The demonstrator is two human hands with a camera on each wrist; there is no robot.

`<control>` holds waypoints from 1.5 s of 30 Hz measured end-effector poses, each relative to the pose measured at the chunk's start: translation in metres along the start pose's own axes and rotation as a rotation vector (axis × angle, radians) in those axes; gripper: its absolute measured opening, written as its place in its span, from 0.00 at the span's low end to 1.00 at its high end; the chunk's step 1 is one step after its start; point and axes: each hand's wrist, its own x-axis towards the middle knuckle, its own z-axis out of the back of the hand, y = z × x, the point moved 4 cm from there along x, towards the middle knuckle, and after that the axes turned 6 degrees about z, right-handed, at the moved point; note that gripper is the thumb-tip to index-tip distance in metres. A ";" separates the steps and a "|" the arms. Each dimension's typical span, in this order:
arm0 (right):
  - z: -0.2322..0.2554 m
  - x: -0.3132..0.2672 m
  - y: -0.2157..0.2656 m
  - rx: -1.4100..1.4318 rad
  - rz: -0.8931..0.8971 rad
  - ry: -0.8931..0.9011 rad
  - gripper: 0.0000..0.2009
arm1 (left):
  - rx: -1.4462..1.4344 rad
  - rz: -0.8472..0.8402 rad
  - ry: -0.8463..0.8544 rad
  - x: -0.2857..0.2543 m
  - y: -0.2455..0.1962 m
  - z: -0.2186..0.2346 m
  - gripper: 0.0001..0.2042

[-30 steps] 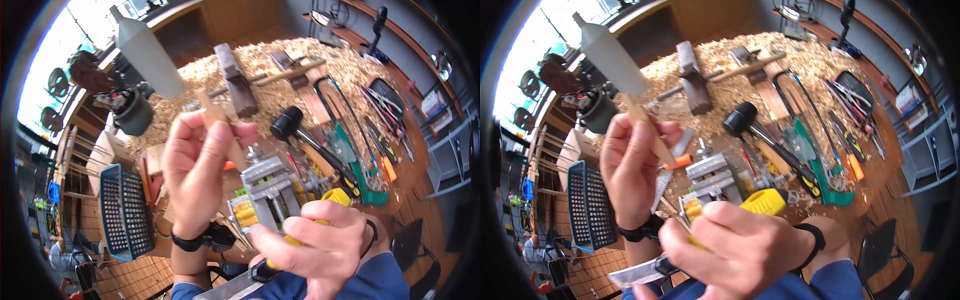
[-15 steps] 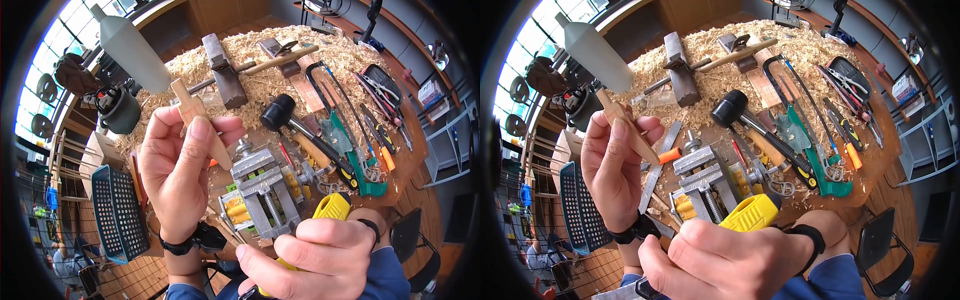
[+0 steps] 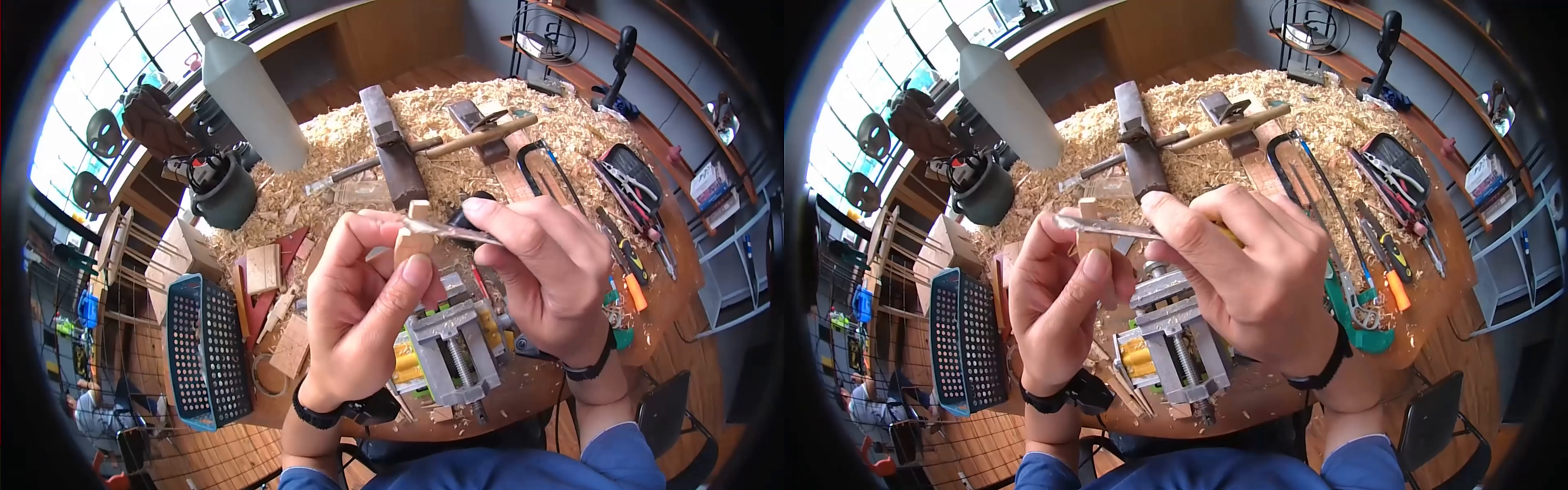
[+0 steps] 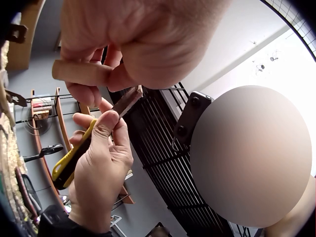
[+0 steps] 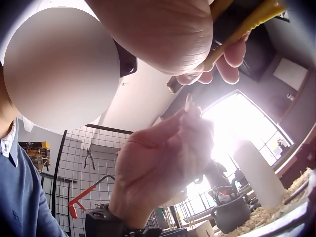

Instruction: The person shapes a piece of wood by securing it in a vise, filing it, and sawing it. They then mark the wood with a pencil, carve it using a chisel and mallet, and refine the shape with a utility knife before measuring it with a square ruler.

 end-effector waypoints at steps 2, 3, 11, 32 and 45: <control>-0.004 -0.001 0.000 0.123 -0.011 0.018 0.12 | -0.031 0.029 0.073 -0.001 0.000 0.004 0.10; -0.007 -0.002 -0.001 0.145 -0.007 0.034 0.12 | -0.062 0.056 0.142 -0.002 0.000 0.003 0.10; -0.007 -0.004 -0.019 0.042 -0.165 -0.161 0.08 | -0.082 0.125 0.050 -0.009 -0.006 -0.007 0.10; -0.004 -0.004 -0.008 0.210 -0.114 -0.155 0.07 | -0.233 0.152 0.092 -0.006 -0.002 0.003 0.19; -0.005 -0.004 -0.004 0.257 -0.124 -0.141 0.07 | -0.004 -0.188 0.149 0.003 0.003 0.010 0.13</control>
